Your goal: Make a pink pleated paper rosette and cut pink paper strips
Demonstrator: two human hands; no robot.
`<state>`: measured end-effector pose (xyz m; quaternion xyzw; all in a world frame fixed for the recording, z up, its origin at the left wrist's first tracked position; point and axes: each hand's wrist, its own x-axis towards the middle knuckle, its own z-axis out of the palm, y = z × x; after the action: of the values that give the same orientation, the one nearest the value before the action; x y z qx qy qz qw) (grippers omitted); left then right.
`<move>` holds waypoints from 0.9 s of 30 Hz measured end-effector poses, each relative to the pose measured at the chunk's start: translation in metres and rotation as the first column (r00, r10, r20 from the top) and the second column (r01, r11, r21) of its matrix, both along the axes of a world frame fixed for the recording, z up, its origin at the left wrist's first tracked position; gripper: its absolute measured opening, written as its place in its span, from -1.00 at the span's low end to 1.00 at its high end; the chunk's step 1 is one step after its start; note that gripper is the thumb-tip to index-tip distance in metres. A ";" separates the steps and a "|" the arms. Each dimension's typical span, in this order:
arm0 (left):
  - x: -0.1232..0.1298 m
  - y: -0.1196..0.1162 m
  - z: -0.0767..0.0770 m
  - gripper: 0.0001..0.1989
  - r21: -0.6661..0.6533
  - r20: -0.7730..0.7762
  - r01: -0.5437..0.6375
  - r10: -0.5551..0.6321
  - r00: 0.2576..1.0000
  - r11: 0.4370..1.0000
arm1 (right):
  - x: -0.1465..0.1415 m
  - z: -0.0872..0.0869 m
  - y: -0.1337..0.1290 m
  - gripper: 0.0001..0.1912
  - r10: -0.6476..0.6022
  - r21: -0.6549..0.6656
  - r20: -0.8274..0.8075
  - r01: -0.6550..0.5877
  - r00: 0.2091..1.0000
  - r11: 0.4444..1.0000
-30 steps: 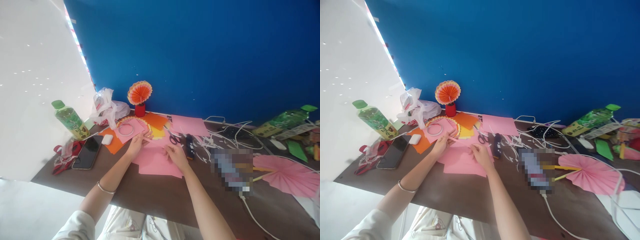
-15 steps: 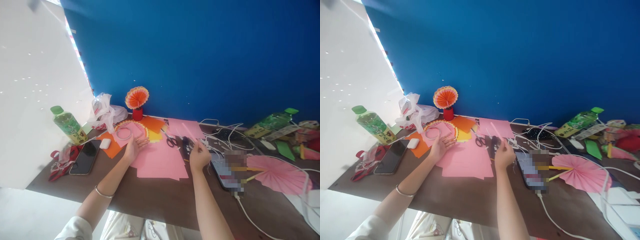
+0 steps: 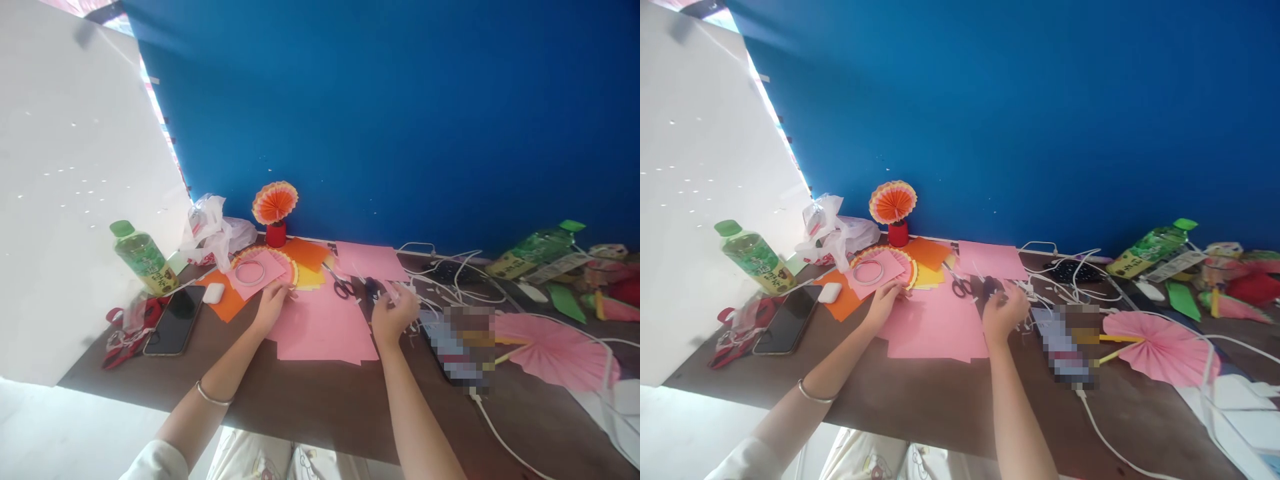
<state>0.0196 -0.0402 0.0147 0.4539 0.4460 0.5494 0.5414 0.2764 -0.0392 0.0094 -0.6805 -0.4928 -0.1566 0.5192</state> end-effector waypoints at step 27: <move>-0.090 0.016 -0.013 -0.77 0.334 -0.915 0.018 0.320 0.244 0.942 | -0.054 -0.018 -0.005 -0.75 0.600 -0.253 0.152 -0.556 0.785 0.792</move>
<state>-0.0701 -0.0243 0.0016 0.7177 0.6428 0.2657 0.0330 0.2224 -0.0446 -0.0089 -0.5210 -0.7462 -0.0161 0.4142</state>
